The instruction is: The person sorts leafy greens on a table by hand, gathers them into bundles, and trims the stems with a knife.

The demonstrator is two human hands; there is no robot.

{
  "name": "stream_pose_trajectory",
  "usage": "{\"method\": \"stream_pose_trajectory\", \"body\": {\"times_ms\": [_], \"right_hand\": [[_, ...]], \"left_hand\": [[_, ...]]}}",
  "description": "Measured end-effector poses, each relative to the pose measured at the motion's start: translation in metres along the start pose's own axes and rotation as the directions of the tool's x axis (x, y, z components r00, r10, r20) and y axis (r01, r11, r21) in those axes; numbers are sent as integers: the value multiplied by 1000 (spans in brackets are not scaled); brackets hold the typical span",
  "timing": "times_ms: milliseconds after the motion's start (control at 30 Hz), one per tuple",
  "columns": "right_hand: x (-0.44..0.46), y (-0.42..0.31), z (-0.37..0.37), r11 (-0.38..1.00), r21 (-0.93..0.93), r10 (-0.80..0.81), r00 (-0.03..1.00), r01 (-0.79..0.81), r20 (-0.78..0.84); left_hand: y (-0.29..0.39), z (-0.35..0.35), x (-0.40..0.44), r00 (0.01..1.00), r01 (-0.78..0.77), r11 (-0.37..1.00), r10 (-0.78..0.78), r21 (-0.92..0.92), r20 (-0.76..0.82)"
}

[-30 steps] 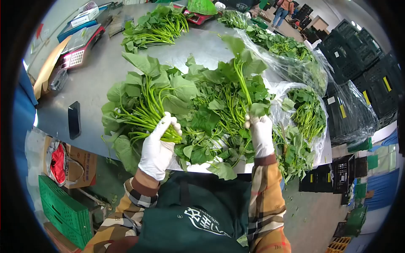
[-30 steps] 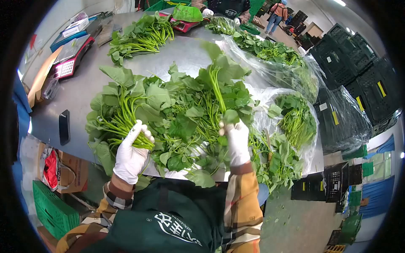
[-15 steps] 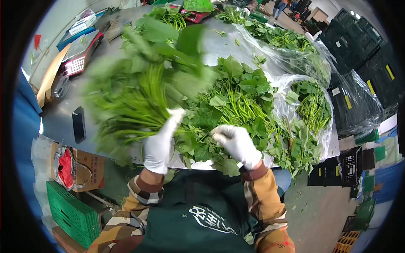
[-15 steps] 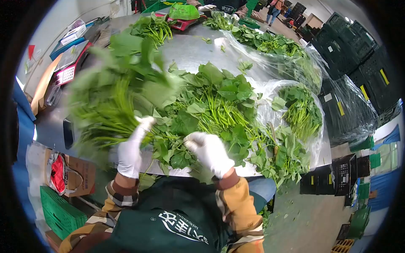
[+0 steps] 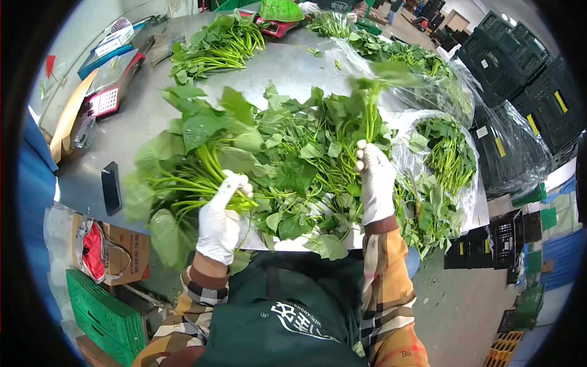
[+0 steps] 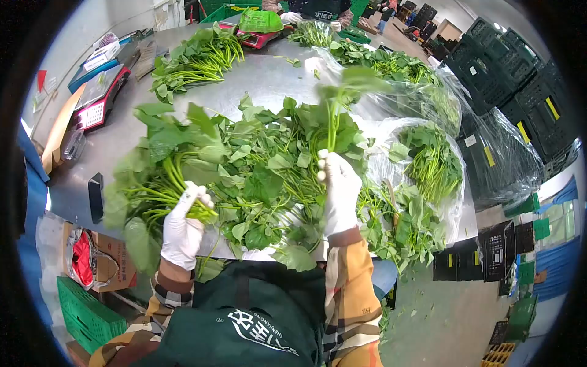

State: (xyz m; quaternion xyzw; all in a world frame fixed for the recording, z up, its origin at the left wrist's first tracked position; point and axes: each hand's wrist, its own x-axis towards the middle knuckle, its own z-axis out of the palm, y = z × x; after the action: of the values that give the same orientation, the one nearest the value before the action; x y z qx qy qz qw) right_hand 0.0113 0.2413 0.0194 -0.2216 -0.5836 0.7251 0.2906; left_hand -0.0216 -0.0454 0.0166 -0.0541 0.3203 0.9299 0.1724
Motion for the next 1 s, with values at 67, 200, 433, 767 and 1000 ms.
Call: {"method": "stream_pose_trajectory", "body": {"times_ms": [67,200,433,767,1000], "right_hand": [[-34,-24,20,971,-226,-28,976,78,216],[-84,-26,44,859,-504,302,705,91,641],[-1,12,-13,61,-838,-573,706,543,416],[14,29,-7,789,-515,420,906,-334,55],[12,24,-2,994,-44,97,995,-96,16]], "left_hand": [[-10,10,-2,995,65,992,-72,106,71],[-26,31,-16,977,213,975,-212,64,-29],[1,18,-12,985,2,997,12,81,-174],[-4,11,-8,981,193,980,-193,-35,21],[-7,16,-13,984,178,984,-178,-13,-10]]}}
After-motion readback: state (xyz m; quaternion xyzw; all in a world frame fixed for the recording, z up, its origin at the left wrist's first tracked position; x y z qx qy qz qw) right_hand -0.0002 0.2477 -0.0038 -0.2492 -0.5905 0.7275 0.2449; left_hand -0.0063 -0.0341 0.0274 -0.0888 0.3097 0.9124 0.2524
